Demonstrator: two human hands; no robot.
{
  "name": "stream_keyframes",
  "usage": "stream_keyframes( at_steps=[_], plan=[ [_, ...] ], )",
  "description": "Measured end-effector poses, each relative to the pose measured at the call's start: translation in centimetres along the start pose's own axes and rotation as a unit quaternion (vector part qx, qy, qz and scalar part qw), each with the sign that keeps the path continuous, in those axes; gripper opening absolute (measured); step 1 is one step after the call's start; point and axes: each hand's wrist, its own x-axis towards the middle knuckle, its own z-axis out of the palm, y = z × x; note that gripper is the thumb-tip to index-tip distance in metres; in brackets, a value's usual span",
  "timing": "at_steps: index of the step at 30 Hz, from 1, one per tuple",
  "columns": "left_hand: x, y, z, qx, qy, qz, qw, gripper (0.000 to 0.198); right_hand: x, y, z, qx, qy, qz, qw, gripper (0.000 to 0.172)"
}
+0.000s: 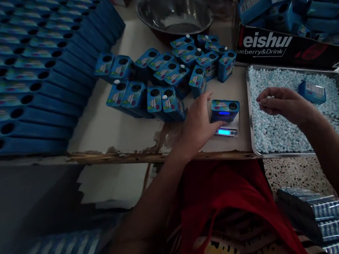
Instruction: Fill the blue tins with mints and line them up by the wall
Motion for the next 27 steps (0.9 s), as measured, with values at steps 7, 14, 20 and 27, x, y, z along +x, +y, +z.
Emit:
stream_keyframes(
  at_steps=[7, 14, 20, 27],
  plan=[
    [-1.4, -1.3, -1.0, -0.043, -0.026, -0.041, 0.998, 0.084, 2.8, -3.5, 4.6, -0.28, -0.083, -0.094, 0.952, 0.015],
    [-1.7, -1.4, -2.2, -0.052, -0.051, -0.038, 0.997, 0.079, 3.2, -4.2, 4.9, -0.404, -0.09, -0.114, 0.903, 0.026],
    [-1.7, -0.8, -3.5, -0.061, -0.039, -0.025, 0.997, 0.077, 3.2, -2.6, 1.8, -0.078, -0.019, -0.007, 0.997, 0.023],
    [-1.3, 0.1, -4.9, -0.008, -0.02, 0.009, 1.0, 0.078, 2.1, 2.3, -5.2, 0.265, 0.196, 0.183, 0.926, 0.015]
  ],
)
